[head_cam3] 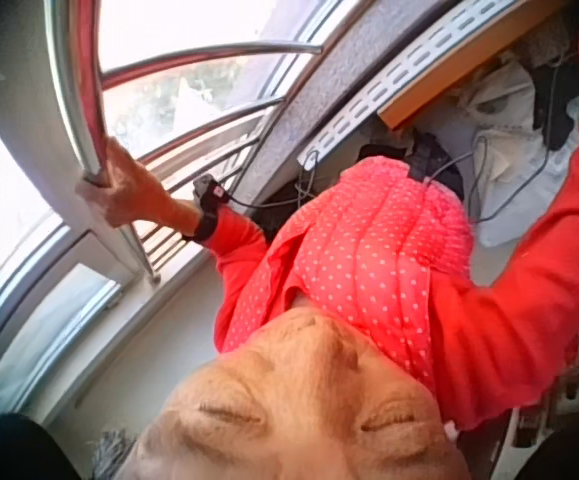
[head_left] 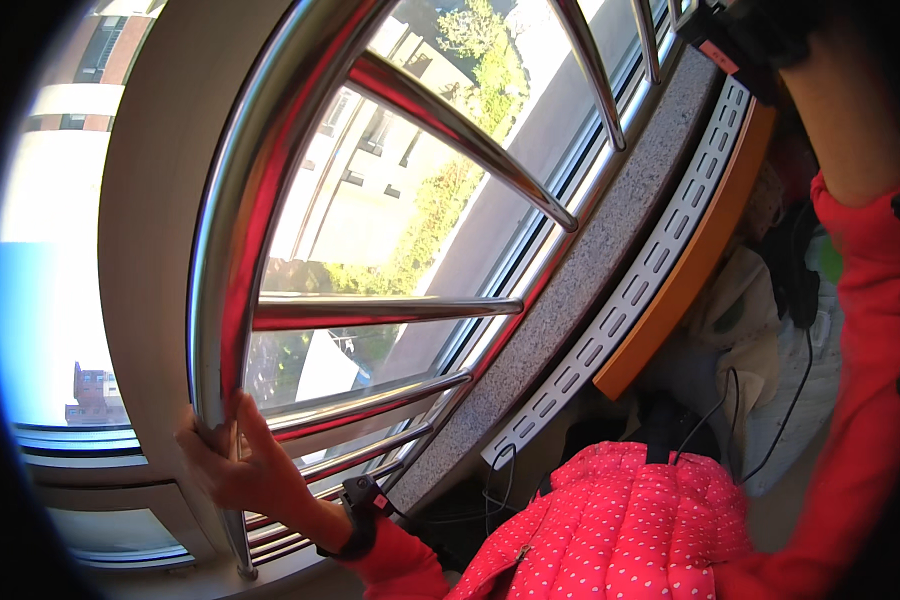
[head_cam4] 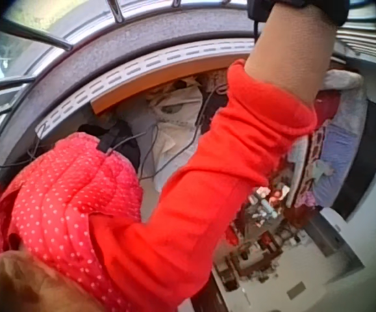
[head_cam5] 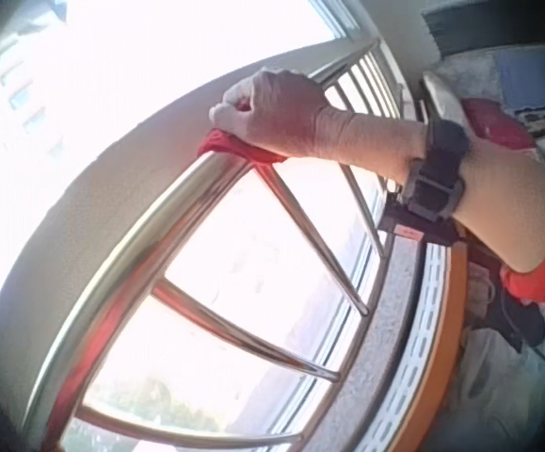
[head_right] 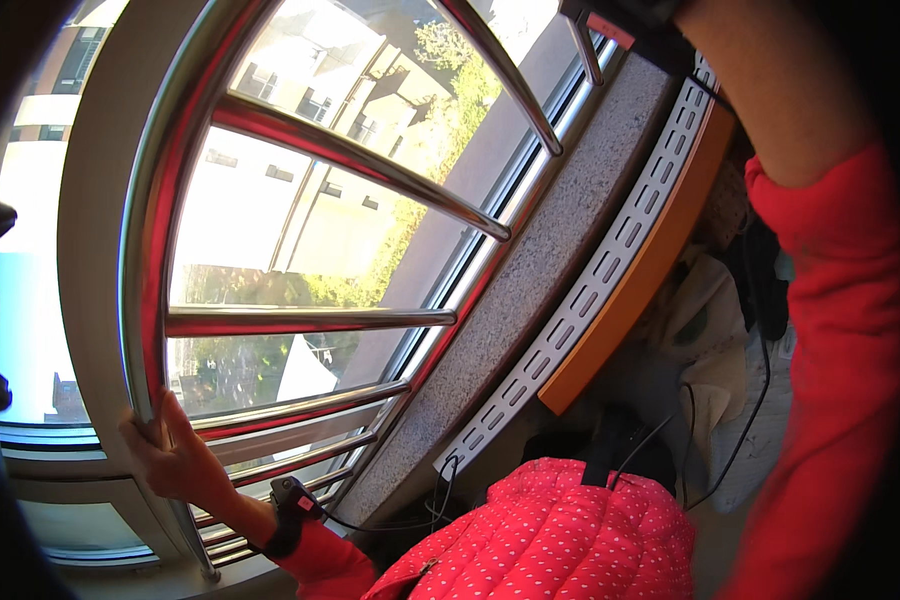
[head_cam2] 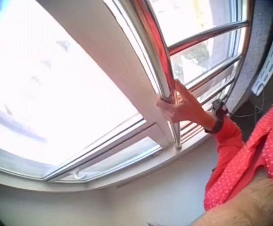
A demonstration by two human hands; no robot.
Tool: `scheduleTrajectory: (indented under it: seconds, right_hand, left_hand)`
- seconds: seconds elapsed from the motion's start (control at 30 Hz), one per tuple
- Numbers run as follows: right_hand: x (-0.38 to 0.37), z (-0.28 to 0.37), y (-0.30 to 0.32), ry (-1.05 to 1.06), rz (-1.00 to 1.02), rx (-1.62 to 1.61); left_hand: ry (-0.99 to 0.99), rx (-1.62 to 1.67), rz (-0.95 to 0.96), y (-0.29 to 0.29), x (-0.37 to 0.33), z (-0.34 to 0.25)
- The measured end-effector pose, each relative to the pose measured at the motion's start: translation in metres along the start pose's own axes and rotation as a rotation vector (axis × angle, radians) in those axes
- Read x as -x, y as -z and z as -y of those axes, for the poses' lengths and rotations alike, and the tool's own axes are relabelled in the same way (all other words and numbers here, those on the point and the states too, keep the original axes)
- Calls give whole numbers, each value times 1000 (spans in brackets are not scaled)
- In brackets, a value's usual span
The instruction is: The person wipes a curved metal railing with a red cloth, moving along its length and around vertical bars. The person uses both hands to hold the cloth and the railing while cleaning.
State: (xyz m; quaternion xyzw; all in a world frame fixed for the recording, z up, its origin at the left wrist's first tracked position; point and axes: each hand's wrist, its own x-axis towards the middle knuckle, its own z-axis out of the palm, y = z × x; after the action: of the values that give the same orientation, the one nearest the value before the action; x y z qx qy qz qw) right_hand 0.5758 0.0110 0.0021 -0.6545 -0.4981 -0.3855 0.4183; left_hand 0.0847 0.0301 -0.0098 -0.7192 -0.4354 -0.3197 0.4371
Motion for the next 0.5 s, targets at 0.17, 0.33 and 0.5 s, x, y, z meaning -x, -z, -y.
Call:
scheduleTrajectory:
  seconds: [0.17, 0.33, 0.5]
  right_hand:
    - [-6, -11, -3, 58, -111, -33]
    - [-22, -48, 3, -60, -20, -20]
    - [-39, -95, 4, -230, 110, 52]
  left_hand:
    - [20, 10, 39, 3, 0, -3]
    - [83, -61, 145, 2, 1, -2]
    - [-168, -100, -210, -1, -7, -6]
